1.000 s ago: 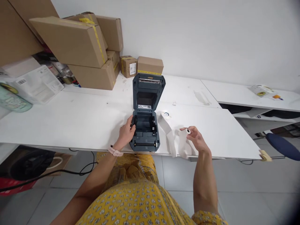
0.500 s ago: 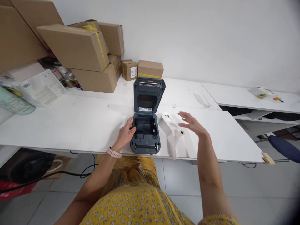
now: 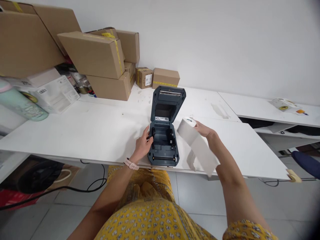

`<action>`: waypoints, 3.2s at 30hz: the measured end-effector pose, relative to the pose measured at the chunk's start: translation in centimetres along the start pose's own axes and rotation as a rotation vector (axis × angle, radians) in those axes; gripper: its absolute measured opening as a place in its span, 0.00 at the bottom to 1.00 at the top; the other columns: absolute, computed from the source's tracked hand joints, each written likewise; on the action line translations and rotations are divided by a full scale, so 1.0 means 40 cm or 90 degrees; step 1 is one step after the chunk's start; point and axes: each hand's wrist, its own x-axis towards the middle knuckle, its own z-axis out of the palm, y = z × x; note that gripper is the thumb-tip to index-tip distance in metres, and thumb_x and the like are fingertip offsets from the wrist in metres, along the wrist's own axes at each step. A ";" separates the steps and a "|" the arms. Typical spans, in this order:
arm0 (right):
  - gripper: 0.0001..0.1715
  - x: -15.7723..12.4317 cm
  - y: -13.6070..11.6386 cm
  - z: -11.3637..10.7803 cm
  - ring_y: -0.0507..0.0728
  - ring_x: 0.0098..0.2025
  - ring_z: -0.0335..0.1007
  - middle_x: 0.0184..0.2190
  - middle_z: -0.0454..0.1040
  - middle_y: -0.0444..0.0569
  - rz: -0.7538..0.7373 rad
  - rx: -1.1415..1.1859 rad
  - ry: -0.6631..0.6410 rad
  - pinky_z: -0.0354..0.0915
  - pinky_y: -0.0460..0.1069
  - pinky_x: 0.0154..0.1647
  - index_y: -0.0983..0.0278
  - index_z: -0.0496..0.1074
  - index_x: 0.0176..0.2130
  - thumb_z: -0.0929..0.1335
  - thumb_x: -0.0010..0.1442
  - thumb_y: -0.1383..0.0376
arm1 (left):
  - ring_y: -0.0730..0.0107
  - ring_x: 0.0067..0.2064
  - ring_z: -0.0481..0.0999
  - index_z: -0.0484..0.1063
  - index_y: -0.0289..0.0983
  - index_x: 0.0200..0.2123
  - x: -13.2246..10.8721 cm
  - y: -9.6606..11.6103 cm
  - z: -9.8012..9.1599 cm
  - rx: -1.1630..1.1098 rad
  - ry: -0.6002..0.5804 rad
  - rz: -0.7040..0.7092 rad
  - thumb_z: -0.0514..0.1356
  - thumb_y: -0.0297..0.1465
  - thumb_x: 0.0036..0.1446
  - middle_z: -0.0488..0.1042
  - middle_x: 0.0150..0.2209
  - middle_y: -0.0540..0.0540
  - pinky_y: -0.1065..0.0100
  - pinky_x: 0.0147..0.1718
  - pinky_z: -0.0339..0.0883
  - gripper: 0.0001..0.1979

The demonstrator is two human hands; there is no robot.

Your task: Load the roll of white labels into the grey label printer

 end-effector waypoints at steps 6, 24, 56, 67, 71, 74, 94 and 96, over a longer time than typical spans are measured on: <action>0.37 0.001 -0.214 0.074 0.66 0.50 0.76 0.48 0.79 0.52 -0.006 -0.023 -0.309 0.72 0.59 0.50 0.60 0.73 0.51 0.76 0.47 0.46 | 0.54 0.62 0.74 0.48 0.38 0.72 -0.005 0.007 -0.002 -0.004 -0.013 -0.020 0.54 0.34 0.65 0.72 0.63 0.38 0.50 0.59 0.66 0.35; 0.37 0.073 -0.332 0.237 0.68 0.53 0.73 0.53 0.76 0.53 -0.041 -0.501 -0.453 0.66 0.58 0.49 0.59 0.69 0.55 0.75 0.49 0.49 | 0.50 0.56 0.78 0.44 0.37 0.73 -0.004 0.028 -0.011 0.076 -0.026 -0.026 0.52 0.31 0.65 0.74 0.61 0.37 0.50 0.56 0.68 0.36; 0.42 0.099 -0.220 0.307 0.72 0.55 0.72 0.54 0.76 0.59 0.009 -0.516 -0.486 0.63 0.63 0.59 0.62 0.70 0.59 0.75 0.51 0.48 | 0.55 0.52 0.80 0.46 0.38 0.73 0.002 0.035 -0.012 0.037 -0.010 -0.071 0.54 0.33 0.62 0.75 0.60 0.39 0.53 0.56 0.66 0.38; 0.38 -0.264 -0.268 0.349 0.67 0.73 0.53 0.71 0.57 0.57 -0.154 -0.465 -0.277 0.59 0.65 0.70 0.60 0.61 0.69 0.63 0.68 0.45 | 0.53 0.56 0.78 0.47 0.36 0.73 -0.006 0.045 -0.005 0.064 -0.007 -0.061 0.52 0.32 0.64 0.74 0.61 0.38 0.52 0.58 0.66 0.35; 0.42 -0.325 -0.246 0.404 0.67 0.75 0.45 0.73 0.52 0.55 -0.138 -0.477 -0.203 0.54 0.67 0.72 0.60 0.56 0.71 0.64 0.67 0.44 | 0.53 0.59 0.76 0.48 0.36 0.72 -0.008 0.050 0.000 0.070 -0.004 -0.066 0.51 0.31 0.65 0.72 0.62 0.38 0.51 0.60 0.65 0.34; 0.41 -0.330 -0.242 0.419 0.66 0.75 0.46 0.73 0.53 0.54 -0.135 -0.473 -0.185 0.55 0.67 0.71 0.59 0.55 0.71 0.63 0.68 0.45 | 0.54 0.60 0.75 0.49 0.37 0.72 -0.010 0.046 0.005 0.056 0.003 -0.064 0.51 0.31 0.65 0.72 0.63 0.38 0.51 0.60 0.65 0.33; 0.35 -0.327 -0.273 0.336 0.63 0.74 0.51 0.70 0.59 0.39 -0.102 -0.270 -0.259 0.54 0.63 0.74 0.43 0.62 0.67 0.67 0.64 0.44 | 0.58 0.74 0.53 0.46 0.40 0.72 -0.107 0.017 0.052 -0.199 -0.007 -0.085 0.60 0.40 0.63 0.51 0.74 0.39 0.57 0.70 0.54 0.40; 0.25 -0.307 -0.290 0.276 0.63 0.66 0.66 0.62 0.73 0.38 -0.087 -0.114 -0.210 0.63 0.61 0.70 0.42 0.70 0.60 0.68 0.65 0.47 | 0.55 0.72 0.57 0.41 0.41 0.73 -0.133 0.018 0.055 -0.221 -0.036 -0.095 0.63 0.41 0.60 0.53 0.73 0.37 0.55 0.68 0.59 0.46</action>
